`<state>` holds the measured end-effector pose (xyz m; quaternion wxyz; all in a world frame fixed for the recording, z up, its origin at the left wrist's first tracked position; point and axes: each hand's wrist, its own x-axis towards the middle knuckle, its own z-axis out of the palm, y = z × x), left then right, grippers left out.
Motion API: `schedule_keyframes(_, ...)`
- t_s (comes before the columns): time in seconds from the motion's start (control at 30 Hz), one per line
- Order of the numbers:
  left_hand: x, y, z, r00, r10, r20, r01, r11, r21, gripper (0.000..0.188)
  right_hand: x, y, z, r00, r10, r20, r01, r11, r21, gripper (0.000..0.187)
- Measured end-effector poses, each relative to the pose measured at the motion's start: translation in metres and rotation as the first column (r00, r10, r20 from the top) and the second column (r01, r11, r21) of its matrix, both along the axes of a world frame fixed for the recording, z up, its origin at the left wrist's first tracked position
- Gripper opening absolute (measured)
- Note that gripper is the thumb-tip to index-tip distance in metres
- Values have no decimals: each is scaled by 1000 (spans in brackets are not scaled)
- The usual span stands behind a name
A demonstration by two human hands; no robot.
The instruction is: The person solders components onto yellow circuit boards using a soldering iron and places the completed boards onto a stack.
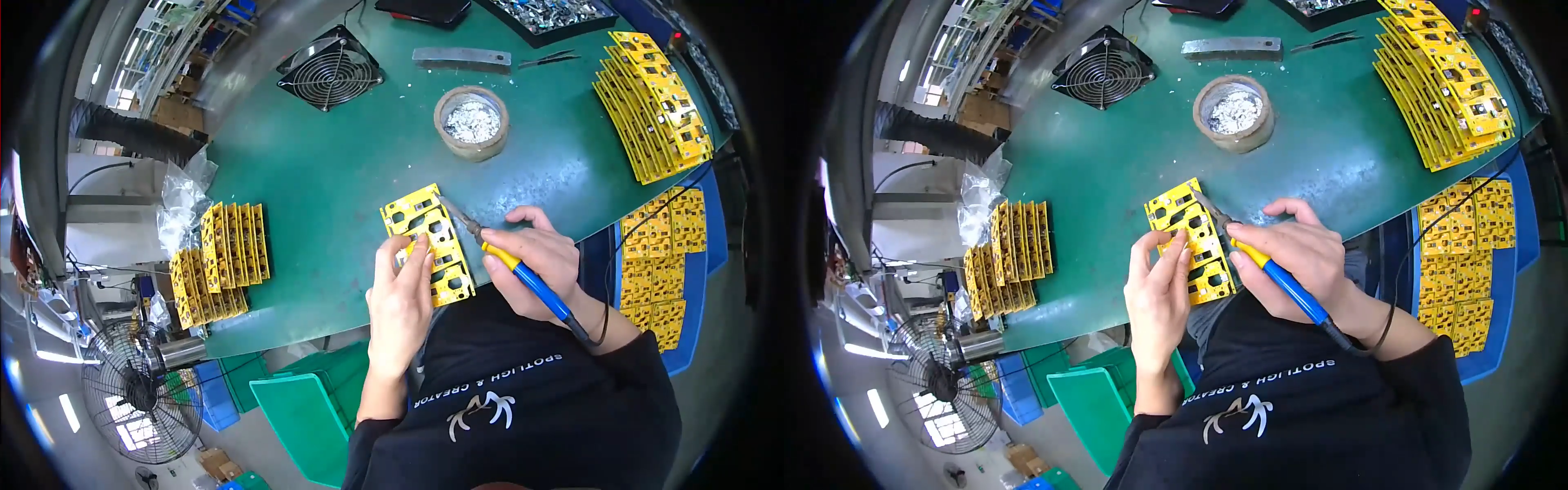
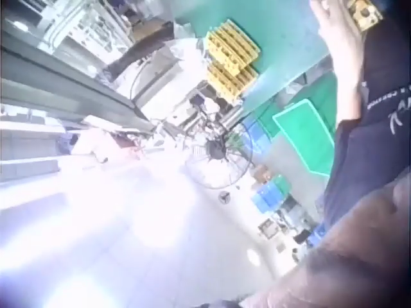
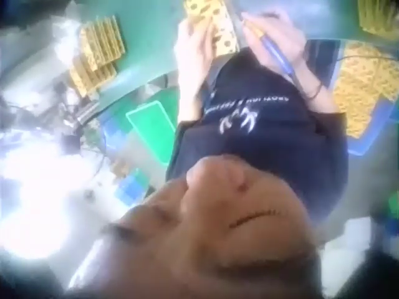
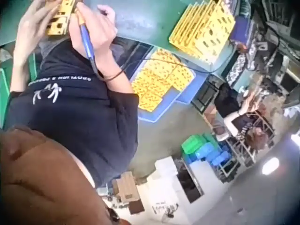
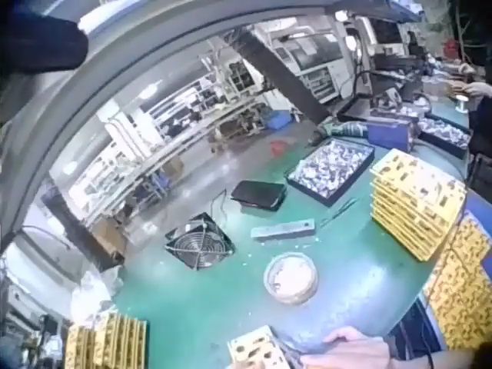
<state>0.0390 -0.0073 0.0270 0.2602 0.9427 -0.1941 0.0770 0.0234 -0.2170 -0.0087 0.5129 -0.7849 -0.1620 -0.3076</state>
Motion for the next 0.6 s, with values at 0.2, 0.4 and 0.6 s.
schedule_keyframes(0.2, -6, -4, -9, 997, 23, 76, -25, 999, 29, 28, -2, 0, -1, 1000, -3, -3, 3, 1000, 2, 30)
schedule_keyframes(0.4, 0, 4, -13, 992, 12, 125, -5, 998, -55, 27, -2, -1, -2, 1000, -9, -7, 9, 1000, 6, 30)
schedule_keyframes(0.6, -5, -1, -8, 996, 16, 89, -20, 998, 51, 29, 0, 0, -3, 1000, 1, -2, -1, 1000, 0, 30)
